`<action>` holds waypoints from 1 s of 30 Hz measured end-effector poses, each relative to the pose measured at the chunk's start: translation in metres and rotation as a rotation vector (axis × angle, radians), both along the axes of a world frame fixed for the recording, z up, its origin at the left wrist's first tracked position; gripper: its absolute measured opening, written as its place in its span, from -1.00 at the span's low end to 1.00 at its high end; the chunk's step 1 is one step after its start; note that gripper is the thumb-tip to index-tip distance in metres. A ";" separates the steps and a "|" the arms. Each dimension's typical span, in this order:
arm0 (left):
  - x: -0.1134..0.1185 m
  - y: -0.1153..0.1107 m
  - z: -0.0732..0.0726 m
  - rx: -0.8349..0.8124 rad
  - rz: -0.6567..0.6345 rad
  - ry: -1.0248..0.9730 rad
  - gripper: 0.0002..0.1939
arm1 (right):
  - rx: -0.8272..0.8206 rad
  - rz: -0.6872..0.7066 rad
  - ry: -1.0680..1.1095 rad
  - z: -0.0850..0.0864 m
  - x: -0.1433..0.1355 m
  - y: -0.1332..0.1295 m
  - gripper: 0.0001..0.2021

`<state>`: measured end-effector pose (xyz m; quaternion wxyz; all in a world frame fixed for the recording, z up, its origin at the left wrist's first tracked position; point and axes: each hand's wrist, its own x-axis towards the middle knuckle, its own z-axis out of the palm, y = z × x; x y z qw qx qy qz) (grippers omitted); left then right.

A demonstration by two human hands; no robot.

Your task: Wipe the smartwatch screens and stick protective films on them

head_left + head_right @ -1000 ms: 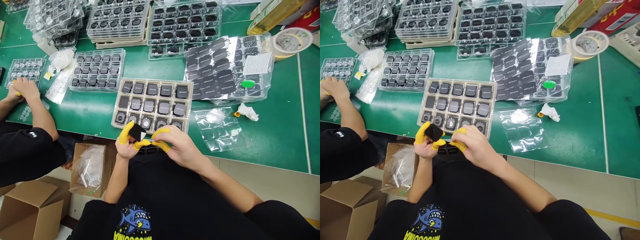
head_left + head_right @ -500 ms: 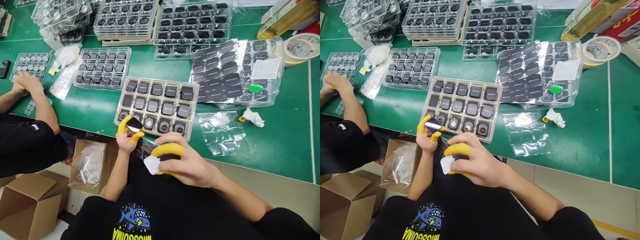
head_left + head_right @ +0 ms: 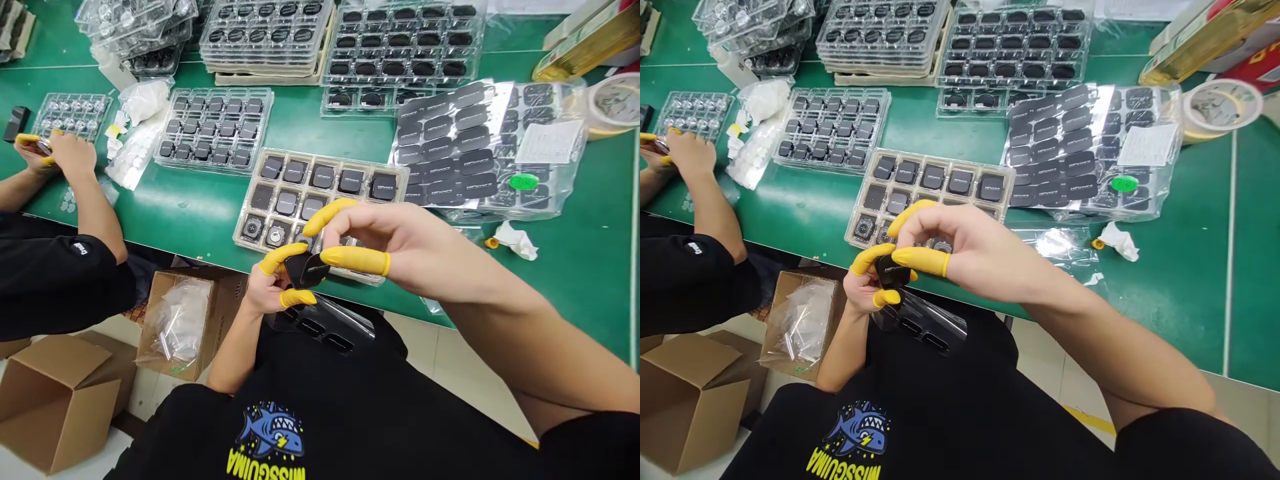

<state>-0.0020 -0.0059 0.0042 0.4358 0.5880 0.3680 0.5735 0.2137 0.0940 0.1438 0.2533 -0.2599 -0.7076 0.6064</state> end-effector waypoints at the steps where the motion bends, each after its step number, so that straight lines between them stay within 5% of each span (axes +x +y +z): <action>1: 0.000 0.000 0.001 -0.002 -0.016 0.001 -0.14 | -0.011 0.030 -0.012 -0.001 -0.002 0.001 -0.63; 9: -0.006 0.004 -0.001 -0.006 -0.082 0.047 -0.11 | 0.027 0.085 -0.079 -0.003 -0.006 0.005 -0.85; 30: -0.002 0.007 0.004 0.106 -0.076 -0.063 -0.10 | -0.064 0.088 -0.092 0.000 -0.011 0.006 -0.74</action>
